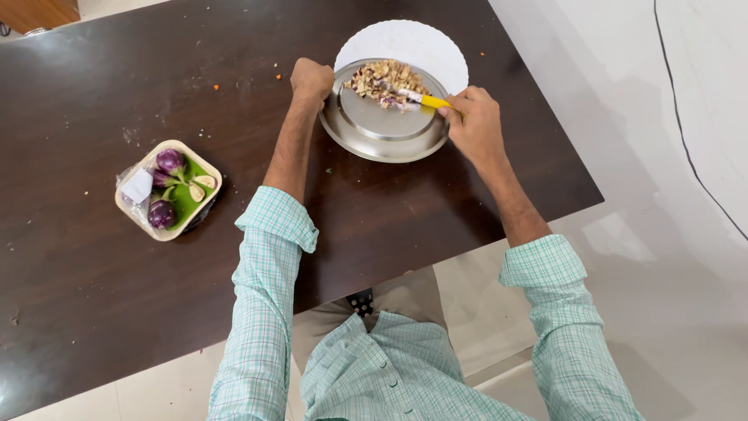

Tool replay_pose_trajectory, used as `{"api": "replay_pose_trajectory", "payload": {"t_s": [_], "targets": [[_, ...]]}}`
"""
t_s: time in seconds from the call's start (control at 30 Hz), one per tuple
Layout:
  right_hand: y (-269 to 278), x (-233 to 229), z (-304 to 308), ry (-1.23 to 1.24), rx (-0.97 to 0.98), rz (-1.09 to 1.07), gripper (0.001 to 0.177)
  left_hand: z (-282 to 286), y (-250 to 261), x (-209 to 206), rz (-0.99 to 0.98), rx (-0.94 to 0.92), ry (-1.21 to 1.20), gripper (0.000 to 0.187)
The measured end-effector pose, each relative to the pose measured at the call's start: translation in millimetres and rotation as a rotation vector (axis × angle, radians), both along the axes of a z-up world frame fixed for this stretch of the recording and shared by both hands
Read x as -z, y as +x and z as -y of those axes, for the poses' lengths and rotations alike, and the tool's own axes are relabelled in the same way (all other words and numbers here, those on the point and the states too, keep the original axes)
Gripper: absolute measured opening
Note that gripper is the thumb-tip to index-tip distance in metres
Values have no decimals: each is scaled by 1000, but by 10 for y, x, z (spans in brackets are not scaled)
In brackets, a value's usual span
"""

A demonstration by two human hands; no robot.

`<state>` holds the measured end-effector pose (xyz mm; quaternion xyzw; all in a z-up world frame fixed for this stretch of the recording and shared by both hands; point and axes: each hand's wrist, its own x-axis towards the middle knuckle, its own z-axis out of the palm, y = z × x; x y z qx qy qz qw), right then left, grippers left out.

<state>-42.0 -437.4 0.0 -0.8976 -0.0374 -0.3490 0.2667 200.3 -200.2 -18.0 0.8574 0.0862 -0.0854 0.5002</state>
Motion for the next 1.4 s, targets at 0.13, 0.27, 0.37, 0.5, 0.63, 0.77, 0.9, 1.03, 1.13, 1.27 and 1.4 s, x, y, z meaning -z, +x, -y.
{"api": "replay_pose_trajectory", "payload": {"t_s": [0.13, 0.27, 0.37, 0.5, 0.63, 0.77, 0.9, 1.03, 1.13, 1.27, 1.4], "targets": [[147, 129, 225, -24, 39, -17, 16, 68, -12, 44, -9, -13, 19, 24], [276, 226, 358, -78, 75, 19, 15, 99, -30, 39, -37, 8, 68, 26], [271, 170, 364, 5, 110, 9, 15, 80, -23, 58, -40, 0, 70, 30], [139, -53, 221, 246, 112, -114, 16, 75, 13, 98, -28, -1, 90, 32], [-83, -146, -133, 331, -82, -107, 18, 59, 47, 127, -33, -1, 77, 32], [-61, -134, -386, 231, -187, -139, 17, 59, 26, 95, -36, 15, 68, 27], [172, -71, -295, 93, -80, -181, 17, 46, -55, -10, -40, 2, 78, 26], [398, 83, -125, 44, -53, -144, 17, 45, -80, -12, -57, 6, 75, 26], [528, 210, 3, 17, -48, -95, 18, 32, -58, 98, -26, -3, 66, 26], [689, 281, 176, -57, 33, -128, 17, 29, -32, 166, -17, -6, 61, 28], [644, 135, 179, -56, 111, -4, 20, 24, -64, 94, -37, 9, 59, 25]]}}
